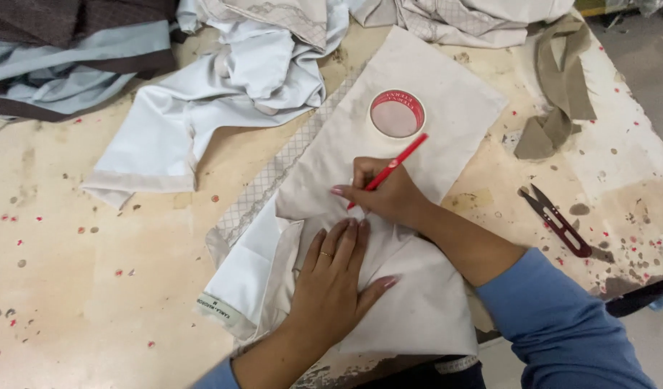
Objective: The person folds a white garment with lace detailing on a workbench, using a roll of tape and a red pen to mark or secure sections before completing the fold.
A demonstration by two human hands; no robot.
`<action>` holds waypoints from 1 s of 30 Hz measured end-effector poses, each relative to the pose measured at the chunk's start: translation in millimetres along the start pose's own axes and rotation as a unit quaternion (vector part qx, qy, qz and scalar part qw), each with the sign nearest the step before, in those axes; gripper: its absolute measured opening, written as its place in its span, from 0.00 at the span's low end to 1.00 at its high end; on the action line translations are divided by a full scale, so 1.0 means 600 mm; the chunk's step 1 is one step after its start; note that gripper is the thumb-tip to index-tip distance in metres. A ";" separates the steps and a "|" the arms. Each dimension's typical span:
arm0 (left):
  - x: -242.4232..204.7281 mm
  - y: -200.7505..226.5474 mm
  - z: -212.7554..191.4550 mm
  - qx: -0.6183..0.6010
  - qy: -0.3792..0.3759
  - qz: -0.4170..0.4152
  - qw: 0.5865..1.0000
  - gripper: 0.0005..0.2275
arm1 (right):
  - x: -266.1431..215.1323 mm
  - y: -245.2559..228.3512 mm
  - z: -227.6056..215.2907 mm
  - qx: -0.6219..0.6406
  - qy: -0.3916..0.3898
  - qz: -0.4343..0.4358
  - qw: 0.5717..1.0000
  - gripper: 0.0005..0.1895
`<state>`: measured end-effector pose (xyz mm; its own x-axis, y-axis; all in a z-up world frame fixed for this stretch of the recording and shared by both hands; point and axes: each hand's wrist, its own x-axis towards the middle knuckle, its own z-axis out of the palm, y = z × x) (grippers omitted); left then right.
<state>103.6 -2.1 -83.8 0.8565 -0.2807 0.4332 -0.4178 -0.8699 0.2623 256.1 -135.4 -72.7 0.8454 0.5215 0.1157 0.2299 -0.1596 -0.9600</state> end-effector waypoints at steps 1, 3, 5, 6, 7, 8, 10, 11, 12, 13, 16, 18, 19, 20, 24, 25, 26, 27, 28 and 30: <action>0.001 0.001 0.000 -0.003 -0.003 0.000 1.000 0.34 | -0.004 0.008 0.002 0.000 0.002 0.004 1.000 0.22; 0.005 0.001 -0.002 -0.022 0.004 0.002 1.000 0.33 | -0.009 0.022 0.008 -0.076 0.003 -0.079 0.994 0.23; 0.002 0.001 0.001 -0.022 0.001 -0.006 1.000 0.33 | -0.006 0.022 0.007 -0.074 -0.007 -0.060 0.995 0.23; 0.002 0.001 0.002 -0.022 0.000 -0.010 1.000 0.33 | -0.005 0.022 0.006 -0.073 -0.014 -0.043 0.996 0.23; -0.001 0.002 0.004 -0.024 -0.002 -0.009 1.000 0.33 | -0.008 0.025 0.006 -0.072 -0.013 -0.041 0.996 0.23; -0.002 0.002 0.006 -0.012 -0.005 -0.012 1.000 0.34 | -0.007 0.028 0.007 -0.073 -0.021 -0.034 0.997 0.23; -0.003 0.003 0.007 0.001 -0.009 -0.015 1.000 0.34 | -0.007 0.031 0.007 -0.073 -0.030 -0.028 0.997 0.22; -0.003 0.003 0.005 0.000 -0.007 -0.014 1.000 0.34 | -0.007 0.031 0.008 -0.068 -0.031 -0.038 0.996 0.22; -0.001 0.003 0.004 -0.002 -0.005 -0.014 1.000 0.33 | -0.006 0.031 0.007 -0.064 -0.032 -0.049 0.996 0.23; -0.001 0.003 0.003 -0.001 -0.005 -0.015 1.000 0.33 | -0.006 0.030 0.007 -0.064 -0.033 -0.049 0.996 0.23; -0.001 0.003 0.004 -0.002 -0.004 -0.012 1.000 0.33 | -0.009 0.028 0.008 -0.080 -0.038 -0.058 0.994 0.23; -0.002 0.003 0.006 0.003 -0.005 -0.012 1.000 0.33 | -0.009 0.029 0.010 -0.076 -0.026 -0.028 0.996 0.23; -0.002 0.002 0.006 0.004 -0.004 -0.012 1.000 0.33 | -0.008 0.031 0.008 -0.076 -0.026 -0.029 0.996 0.23; -0.002 0.002 0.006 -0.002 -0.008 -0.014 1.000 0.34 | -0.007 0.034 0.007 -0.081 -0.034 -0.039 0.995 0.22; -0.005 0.002 0.009 -0.007 -0.013 -0.013 1.000 0.33 | -0.010 0.023 0.009 -0.076 -0.025 -0.040 0.996 0.22; -0.003 0.001 0.010 -0.007 -0.013 -0.013 1.000 0.33 | -0.008 0.023 0.008 -0.076 -0.025 -0.041 0.996 0.22; -0.004 0.002 0.010 -0.005 -0.012 -0.013 1.000 0.33 | -0.009 0.023 0.009 -0.077 -0.025 -0.038 0.996 0.23; -0.004 0.002 0.010 -0.003 -0.011 -0.013 1.000 0.33 | -0.010 0.024 0.010 -0.077 -0.026 -0.035 0.996 0.23; -0.004 0.002 0.008 -0.002 -0.011 -0.013 1.000 0.33 | -0.010 0.026 0.010 -0.077 -0.025 -0.035 0.996 0.23; -0.002 0.003 0.003 -0.002 -0.018 -0.015 1.000 0.34 | -0.009 0.031 0.011 -0.088 -0.020 -0.061 0.994 0.23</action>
<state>102.7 -4.1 -85.6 0.8786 -0.2689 0.3946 -0.3933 -0.8761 0.2787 252.5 -135.6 -93.0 0.7874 0.5780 0.2145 0.4127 -0.2356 -0.8799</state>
